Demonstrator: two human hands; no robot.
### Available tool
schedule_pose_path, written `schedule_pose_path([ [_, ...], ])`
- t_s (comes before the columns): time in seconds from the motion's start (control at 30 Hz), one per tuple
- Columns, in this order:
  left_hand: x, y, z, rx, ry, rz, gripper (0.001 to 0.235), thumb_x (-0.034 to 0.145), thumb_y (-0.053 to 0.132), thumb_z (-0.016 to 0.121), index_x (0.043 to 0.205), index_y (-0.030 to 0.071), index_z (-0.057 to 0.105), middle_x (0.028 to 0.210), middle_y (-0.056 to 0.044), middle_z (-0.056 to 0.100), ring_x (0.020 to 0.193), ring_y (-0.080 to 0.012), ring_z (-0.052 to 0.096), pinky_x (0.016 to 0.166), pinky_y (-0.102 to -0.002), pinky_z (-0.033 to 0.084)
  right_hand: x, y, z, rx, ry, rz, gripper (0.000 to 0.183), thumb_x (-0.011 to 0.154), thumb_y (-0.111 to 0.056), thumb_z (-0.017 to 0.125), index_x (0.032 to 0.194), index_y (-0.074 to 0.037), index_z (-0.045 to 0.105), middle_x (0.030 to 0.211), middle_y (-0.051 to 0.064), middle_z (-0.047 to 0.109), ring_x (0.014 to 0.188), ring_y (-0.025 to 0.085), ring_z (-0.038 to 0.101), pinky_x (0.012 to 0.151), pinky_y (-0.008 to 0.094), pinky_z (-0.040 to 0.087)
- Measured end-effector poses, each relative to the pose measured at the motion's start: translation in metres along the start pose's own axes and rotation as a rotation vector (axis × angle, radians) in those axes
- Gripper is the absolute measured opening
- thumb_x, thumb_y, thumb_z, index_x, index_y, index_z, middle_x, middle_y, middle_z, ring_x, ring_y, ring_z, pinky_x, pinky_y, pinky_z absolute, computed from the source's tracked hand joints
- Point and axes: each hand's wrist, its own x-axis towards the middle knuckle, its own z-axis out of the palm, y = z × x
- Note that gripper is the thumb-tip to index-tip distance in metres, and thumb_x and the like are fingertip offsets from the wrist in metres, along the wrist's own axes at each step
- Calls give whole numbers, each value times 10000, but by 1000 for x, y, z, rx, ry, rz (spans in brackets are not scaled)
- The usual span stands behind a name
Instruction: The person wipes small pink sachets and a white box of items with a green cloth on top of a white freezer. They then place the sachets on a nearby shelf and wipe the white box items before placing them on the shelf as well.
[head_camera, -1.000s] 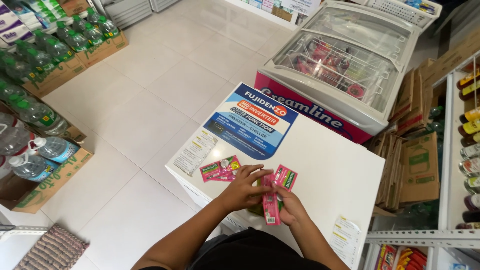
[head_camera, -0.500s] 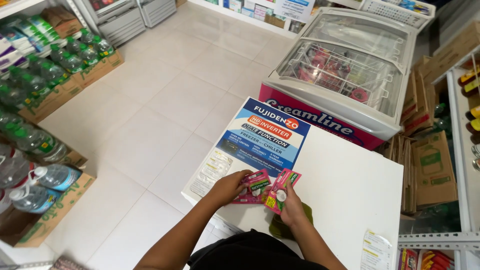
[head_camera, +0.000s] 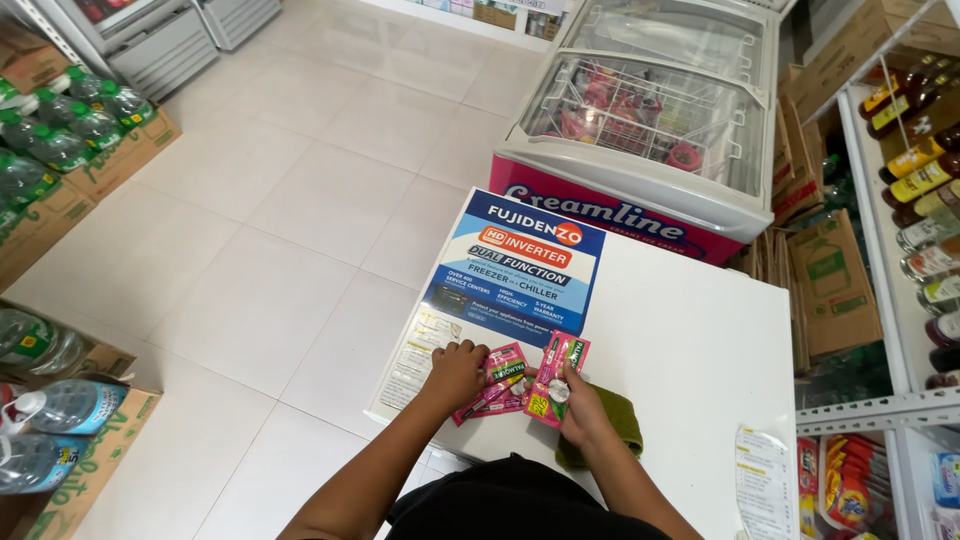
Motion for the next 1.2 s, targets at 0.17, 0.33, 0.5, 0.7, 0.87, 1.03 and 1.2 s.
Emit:
schedule_pose_path([
  [0.17, -1, 36, -13, 73, -29, -83, 452, 917, 338, 599, 1317, 133, 549, 1375, -155, 510, 1366, -393, 382, 1153, -702, 193, -4, -6, -21, 67, -65, -42, 502, 1051, -368, 449, 1481, -125, 540, 1168, 283, 700, 947, 348, 691, 851, 532, 564],
  [0.33, -4, 102, -14, 39, -160, 179, 742, 893, 531, 645, 1523, 224, 401, 1612, -156, 305, 1490, -422, 242, 1169, -646, 204, -10, -16, -65, 149, -81, -110, 549, 1033, -442, 468, 1428, -76, 577, 1164, 237, 701, 1055, 396, 674, 906, 487, 521],
  [0.5, -15, 162, 15, 59, -237, 455, 1111, 736, 643, 704, 1612, 179, 203, 1684, -176, 133, 1528, -479, 64, 1167, -693, 120, -37, -42, -99, 254, -67, -192, 486, 1026, -316, 440, 1391, -11, 542, 1248, 257, 660, 1091, 390, 646, 990, 500, 499],
  [0.7, -18, 198, 41, 119, -270, 465, 1040, 676, 655, 692, 1579, 336, 286, 1688, -168, 126, 1506, -559, 37, 1129, -756, 94, -60, -62, -142, 140, 0, -286, 503, 1060, -373, 444, 1259, 62, 598, 1194, 234, 691, 1040, 362, 677, 826, 519, 555],
  [0.87, -4, 202, 85, 133, -32, 444, 786, 771, 539, 772, 1410, 188, 478, 1537, -207, 386, 1458, -503, 268, 1118, -743, 166, -67, -79, -163, 97, 3, -295, 522, 1058, -475, 468, 1239, -11, 623, 1098, 189, 714, 925, 340, 703, 731, 487, 569],
  [1.03, 8, 223, 64, -171, 29, 122, 555, 814, 385, 656, 1319, 184, 545, 1324, -100, 602, 1204, -339, 514, 976, -536, 358, -68, -101, -170, 225, -72, -357, 565, 1056, -467, 438, 1316, 20, 558, 1232, 224, 643, 1146, 398, 626, 972, 613, 534],
  [1.2, 4, 265, 16, -743, 267, 84, 717, 783, 534, 738, 1370, 199, 499, 1287, -105, 601, 1243, -357, 557, 1047, -534, 396, -67, -119, -171, 195, -159, -379, 485, 1085, -334, 395, 1469, -43, 452, 1446, 163, 558, 1287, 353, 558, 1143, 603, 397],
])
